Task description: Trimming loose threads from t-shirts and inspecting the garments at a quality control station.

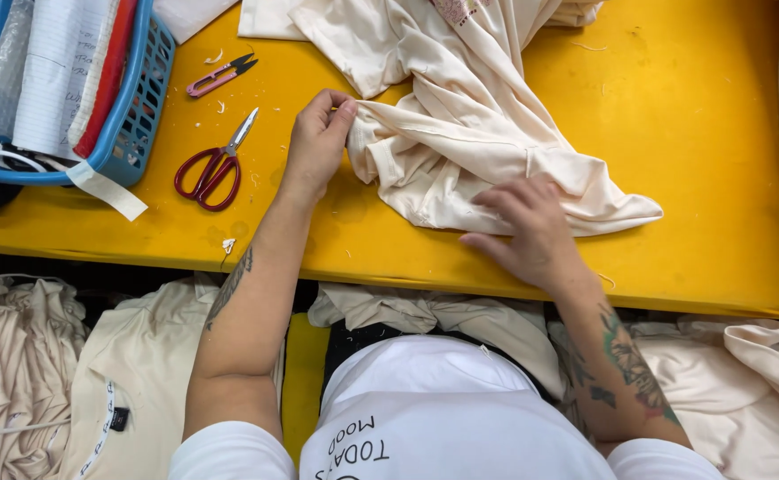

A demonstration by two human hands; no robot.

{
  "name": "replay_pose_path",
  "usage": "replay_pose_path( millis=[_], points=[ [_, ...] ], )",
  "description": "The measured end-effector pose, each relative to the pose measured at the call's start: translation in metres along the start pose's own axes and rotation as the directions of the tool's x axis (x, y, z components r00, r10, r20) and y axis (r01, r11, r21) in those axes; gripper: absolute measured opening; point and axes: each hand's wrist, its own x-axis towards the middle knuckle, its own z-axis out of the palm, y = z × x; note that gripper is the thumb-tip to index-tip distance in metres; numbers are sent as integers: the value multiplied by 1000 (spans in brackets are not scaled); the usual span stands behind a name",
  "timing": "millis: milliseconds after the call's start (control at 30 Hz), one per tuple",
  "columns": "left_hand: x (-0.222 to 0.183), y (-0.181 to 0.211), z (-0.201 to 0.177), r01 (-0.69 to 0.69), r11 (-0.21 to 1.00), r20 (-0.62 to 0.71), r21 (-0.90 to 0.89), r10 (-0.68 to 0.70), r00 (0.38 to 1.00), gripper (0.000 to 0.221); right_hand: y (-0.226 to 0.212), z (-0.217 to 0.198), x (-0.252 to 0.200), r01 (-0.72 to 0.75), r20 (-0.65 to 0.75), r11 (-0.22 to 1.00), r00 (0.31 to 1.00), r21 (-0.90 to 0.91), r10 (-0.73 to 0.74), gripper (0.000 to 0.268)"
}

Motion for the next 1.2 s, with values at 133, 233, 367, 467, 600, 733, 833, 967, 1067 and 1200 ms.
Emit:
replay_pose_path(
  millis=[133,233,367,467,600,733,833,967,1067,1200],
  points=[
    [1,-16,-2,98,987,2,-129,-99,995,11,-12,27,2,-14,85,998,996,-55,19,50],
    [2,-19,-4,117,979,-3,-165,-119,993,11,6,45,-4,-67,81,995,994,-72,73,36],
    [4,-22,-10,125,981,-13,-147,-128,992,11,21,44,-9,-80,76,996,994,-42,83,21],
    [11,-38,-19,173,956,-33,-238,-186,982,8,27,31,-12,-116,154,993,982,33,110,15],
    [15,-41,-37,209,929,-105,-307,-251,962,8,25,16,-14,-206,199,977,961,55,191,17],
    [16,-43,-54,212,919,-159,-333,-276,948,7,23,13,-16,-242,206,968,953,71,223,16],
    [-1,-7,-47,188,858,-184,-477,-307,934,9,27,14,-18,-154,201,986,970,60,140,18],
    [-11,4,-56,160,926,-220,-341,-244,945,6,19,10,-16,-159,210,987,966,32,149,18],
    [-28,9,-92,-115,684,-100,721,266,959,18,-12,1,-18,-22,-27,995,999,-102,20,19],
    [-50,-19,-154,90,271,-127,958,123,984,33,-46,18,-51,-584,337,647,812,490,477,40]
  ],
)
